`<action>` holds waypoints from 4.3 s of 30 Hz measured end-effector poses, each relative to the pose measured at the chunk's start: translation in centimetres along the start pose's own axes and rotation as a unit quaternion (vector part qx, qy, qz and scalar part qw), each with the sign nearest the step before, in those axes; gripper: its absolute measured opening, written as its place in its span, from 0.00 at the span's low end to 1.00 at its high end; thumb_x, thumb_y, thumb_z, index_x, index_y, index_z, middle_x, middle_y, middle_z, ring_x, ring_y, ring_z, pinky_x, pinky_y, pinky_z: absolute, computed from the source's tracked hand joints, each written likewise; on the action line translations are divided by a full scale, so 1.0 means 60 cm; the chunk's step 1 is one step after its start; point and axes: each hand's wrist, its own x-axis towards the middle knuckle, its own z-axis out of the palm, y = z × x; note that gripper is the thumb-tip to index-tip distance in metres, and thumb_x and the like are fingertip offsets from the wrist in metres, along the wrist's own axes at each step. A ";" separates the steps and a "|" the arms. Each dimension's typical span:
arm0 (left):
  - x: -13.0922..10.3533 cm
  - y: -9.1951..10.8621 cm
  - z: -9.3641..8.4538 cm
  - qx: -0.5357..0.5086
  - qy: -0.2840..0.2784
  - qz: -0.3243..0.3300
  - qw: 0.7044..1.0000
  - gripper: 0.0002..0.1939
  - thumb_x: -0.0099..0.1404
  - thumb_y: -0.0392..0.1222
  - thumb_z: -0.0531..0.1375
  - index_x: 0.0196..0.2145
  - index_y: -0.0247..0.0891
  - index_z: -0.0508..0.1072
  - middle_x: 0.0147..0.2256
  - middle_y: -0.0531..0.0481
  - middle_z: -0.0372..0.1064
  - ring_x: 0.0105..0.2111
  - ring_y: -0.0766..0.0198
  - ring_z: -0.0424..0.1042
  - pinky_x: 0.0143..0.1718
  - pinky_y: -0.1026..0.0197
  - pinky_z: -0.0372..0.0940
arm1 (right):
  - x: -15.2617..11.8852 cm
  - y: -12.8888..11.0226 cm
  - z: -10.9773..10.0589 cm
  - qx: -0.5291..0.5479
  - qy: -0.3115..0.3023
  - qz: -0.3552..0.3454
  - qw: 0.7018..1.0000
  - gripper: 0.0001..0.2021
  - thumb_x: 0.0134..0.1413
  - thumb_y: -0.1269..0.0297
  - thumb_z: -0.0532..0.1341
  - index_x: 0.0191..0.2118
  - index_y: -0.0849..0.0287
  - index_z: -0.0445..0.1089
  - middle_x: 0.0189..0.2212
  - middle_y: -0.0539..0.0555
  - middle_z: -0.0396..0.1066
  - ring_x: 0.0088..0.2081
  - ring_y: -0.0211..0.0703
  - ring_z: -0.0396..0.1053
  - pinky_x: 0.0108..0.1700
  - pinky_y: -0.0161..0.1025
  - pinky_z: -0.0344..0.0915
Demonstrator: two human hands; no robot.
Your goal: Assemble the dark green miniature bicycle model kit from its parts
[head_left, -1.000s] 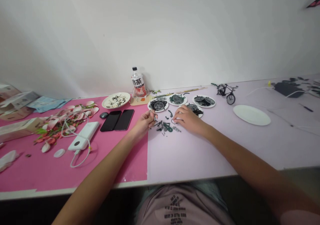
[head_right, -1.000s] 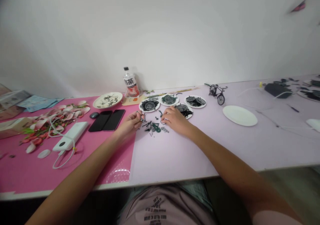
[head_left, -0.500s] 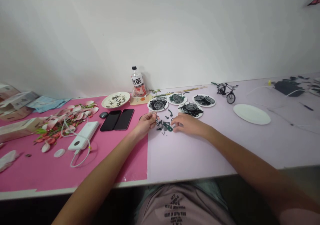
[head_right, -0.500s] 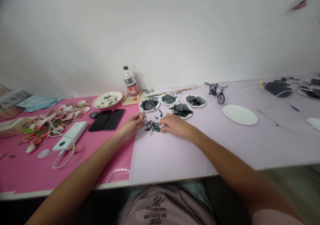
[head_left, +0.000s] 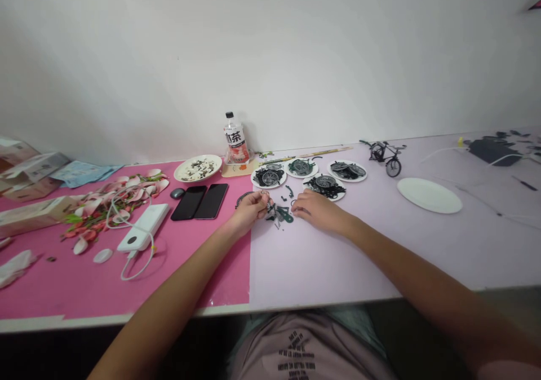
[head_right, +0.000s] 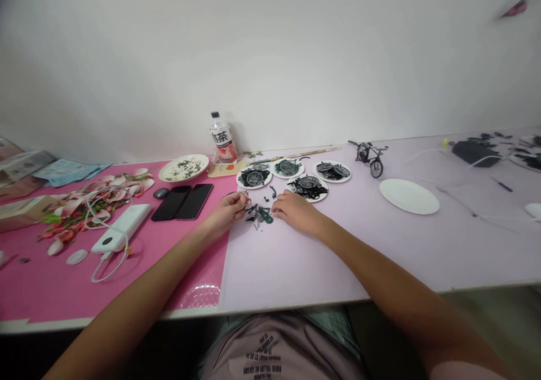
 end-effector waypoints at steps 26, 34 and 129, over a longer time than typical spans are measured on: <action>-0.001 -0.001 0.012 0.009 0.026 0.017 0.999 0.25 0.55 0.58 0.73 0.31 0.34 0.70 0.28 0.52 0.64 0.19 0.75 0.52 0.22 0.66 0.46 | -0.003 -0.032 0.026 0.042 0.034 -0.009 0.998 0.13 0.67 0.55 0.61 0.49 0.50 0.80 0.53 0.59 0.70 0.58 0.57 0.62 0.62 0.58 0.62; 0.001 -0.010 0.009 0.018 0.009 0.013 1.000 0.24 0.58 0.57 0.71 0.30 0.35 0.68 0.26 0.54 0.61 0.20 0.75 0.52 0.22 0.67 0.47 | -0.005 -0.027 0.018 0.011 0.056 -0.009 0.998 0.13 0.67 0.62 0.60 0.51 0.52 0.79 0.49 0.61 0.71 0.55 0.57 0.63 0.60 0.58 0.64; -0.028 0.006 0.065 -0.090 -0.069 -0.022 0.993 0.27 0.52 0.54 0.76 0.29 0.36 0.65 0.27 0.54 0.67 0.17 0.78 0.54 0.20 0.70 0.47 | 0.012 -0.056 0.045 0.156 0.305 -0.010 0.940 0.02 0.66 0.63 0.60 0.39 0.52 0.66 0.37 0.55 0.71 0.42 0.51 0.69 0.48 0.50 0.68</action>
